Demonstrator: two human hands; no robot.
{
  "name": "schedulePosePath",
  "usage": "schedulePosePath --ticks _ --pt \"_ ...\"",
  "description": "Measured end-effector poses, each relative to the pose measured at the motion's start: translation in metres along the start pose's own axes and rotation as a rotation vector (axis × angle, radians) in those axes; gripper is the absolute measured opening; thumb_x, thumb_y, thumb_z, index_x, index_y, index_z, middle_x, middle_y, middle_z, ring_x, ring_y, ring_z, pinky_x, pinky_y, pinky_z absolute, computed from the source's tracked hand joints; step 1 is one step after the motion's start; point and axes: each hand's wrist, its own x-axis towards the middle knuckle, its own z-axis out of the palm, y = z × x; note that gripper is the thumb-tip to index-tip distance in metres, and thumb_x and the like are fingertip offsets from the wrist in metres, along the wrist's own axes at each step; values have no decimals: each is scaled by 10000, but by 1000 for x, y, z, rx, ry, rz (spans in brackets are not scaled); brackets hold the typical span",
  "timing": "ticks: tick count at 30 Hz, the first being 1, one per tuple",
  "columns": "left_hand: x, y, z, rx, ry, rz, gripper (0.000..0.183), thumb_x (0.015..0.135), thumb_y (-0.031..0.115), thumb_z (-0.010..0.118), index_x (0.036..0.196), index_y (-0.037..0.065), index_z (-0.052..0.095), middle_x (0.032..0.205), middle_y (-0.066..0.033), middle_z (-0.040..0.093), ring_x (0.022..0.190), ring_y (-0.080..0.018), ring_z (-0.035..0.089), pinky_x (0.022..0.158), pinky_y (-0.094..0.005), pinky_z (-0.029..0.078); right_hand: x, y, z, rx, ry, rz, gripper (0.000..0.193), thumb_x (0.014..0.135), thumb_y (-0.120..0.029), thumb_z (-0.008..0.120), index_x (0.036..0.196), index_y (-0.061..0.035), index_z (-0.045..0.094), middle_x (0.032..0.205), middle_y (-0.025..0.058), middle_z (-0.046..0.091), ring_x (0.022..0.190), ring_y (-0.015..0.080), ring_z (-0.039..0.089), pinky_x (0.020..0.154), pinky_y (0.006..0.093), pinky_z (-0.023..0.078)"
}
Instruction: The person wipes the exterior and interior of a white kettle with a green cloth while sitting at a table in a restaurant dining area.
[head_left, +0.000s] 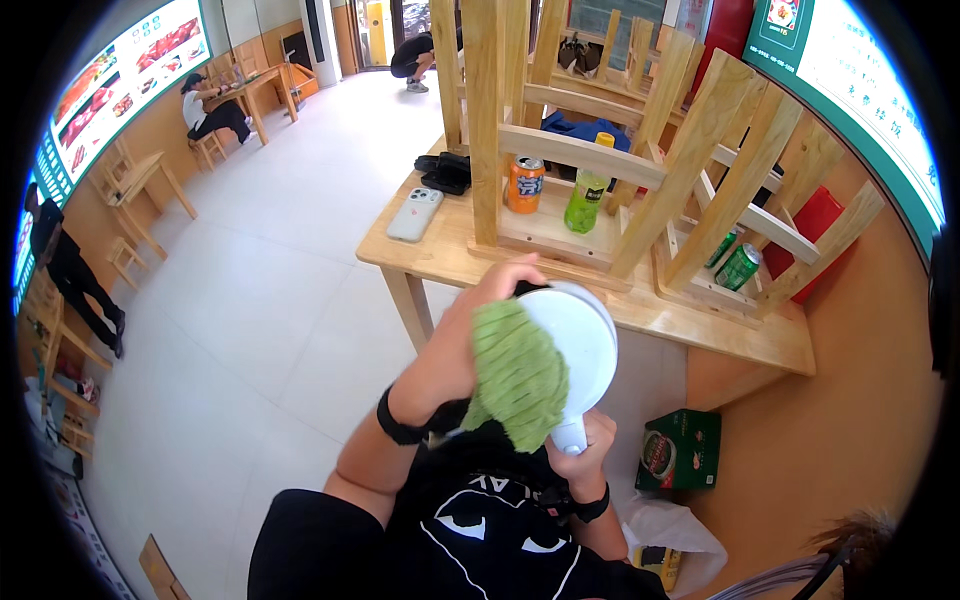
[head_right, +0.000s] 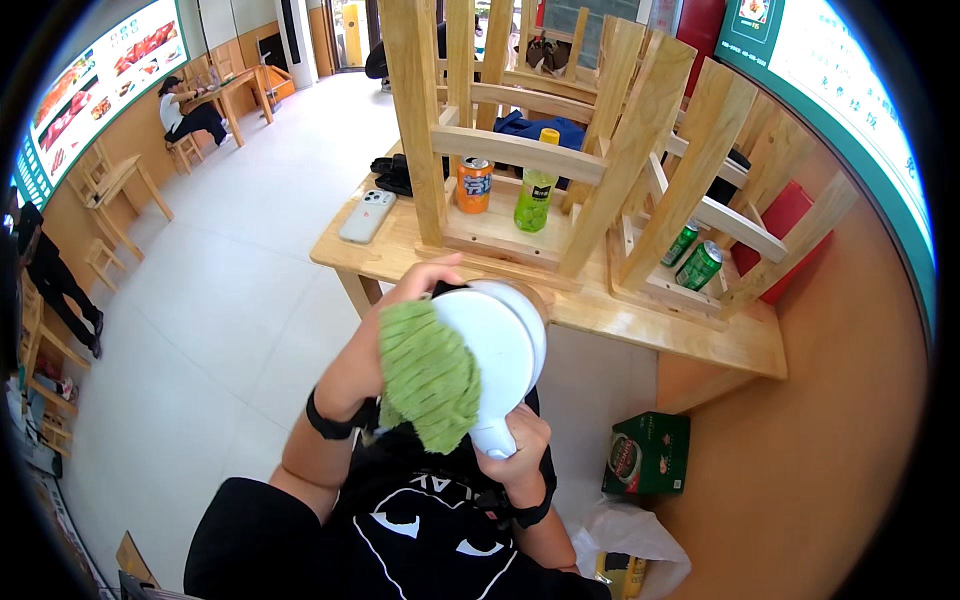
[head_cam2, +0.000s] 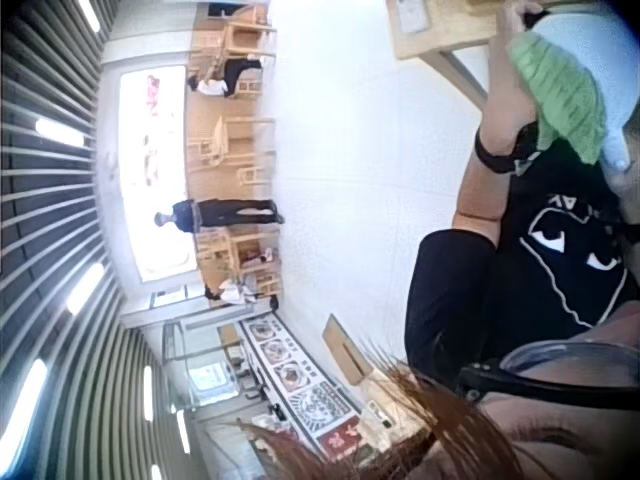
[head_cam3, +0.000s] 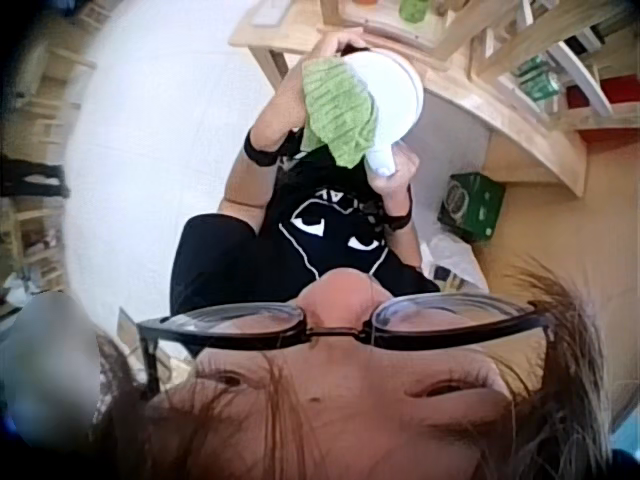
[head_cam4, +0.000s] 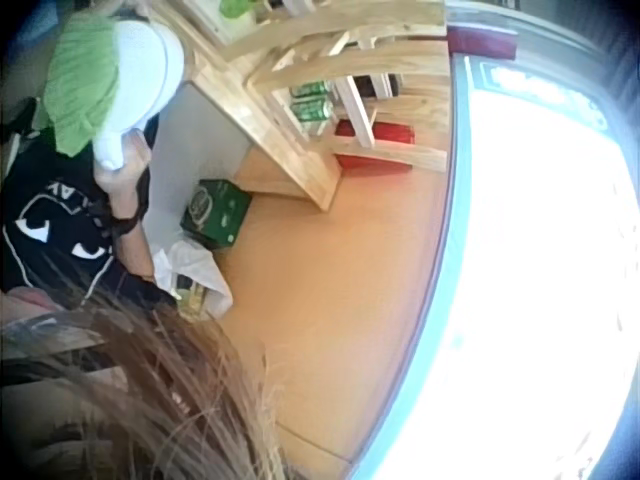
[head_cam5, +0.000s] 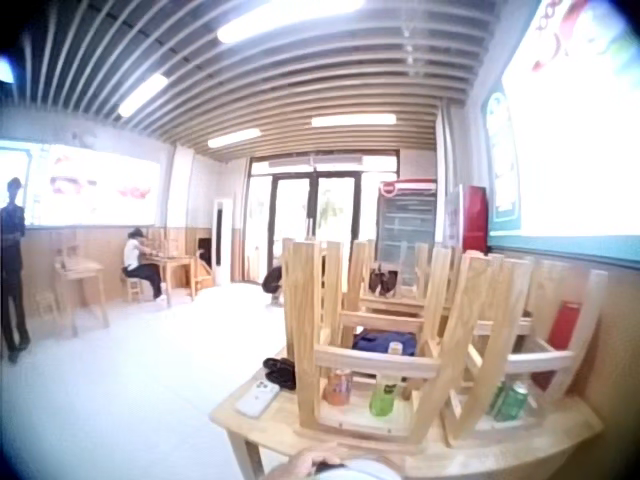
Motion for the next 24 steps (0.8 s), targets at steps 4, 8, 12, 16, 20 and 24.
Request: schedulePosePath --ticks 4,8,12,16,20,24 --pt "-32 -44 17 -529 186 9 660 922 239 728 1470 61 407 1459 -110 496 1296 -198 502 1057 -348 443 -5 18 5 -31 12 -164 140 586 -38 691 608 -45 553 568 103 529 473 294 529 492 331 403" --pt "-42 -49 17 -670 151 -102 706 947 240 709 1520 69 335 1520 -146 442 1363 -225 453 1150 -362 379 -1 13 4 -49 -15 -212 214 568 -49 681 564 -59 468 544 97 458 444 294 466 464 342 375" --pt "-40 -53 10 -717 20 21 865 896 219 770 1578 100 251 1586 -175 371 1394 -238 433 1151 -383 384 1 13 3 -31 -28 -222 190 565 -49 674 568 -53 484 546 99 465 445 292 478 459 341 377" --pt "-44 -58 9 -732 27 21 867 915 283 751 1599 130 242 1600 -149 366 1422 -247 422 1164 -399 391 7 9 4 -9 -28 -244 164 551 -47 663 574 -56 501 553 106 478 447 294 485 453 339 379" --pt "-47 -64 10 -752 24 -13 867 909 304 753 1595 90 268 1599 -120 372 1428 -219 416 1168 -380 374 4 11 -1 -78 -58 -236 107 553 -44 654 623 -42 573 580 129 520 476 316 534 472 341 419" --pt "-24 -43 16 -623 -93 -57 953 824 434 803 1558 47 333 1472 -104 504 1333 -188 500 1124 -356 416 -10 29 -9 -82 54 -126 108 625 -24 689 729 -5 668 613 131 595 525 311 616 502 339 454"
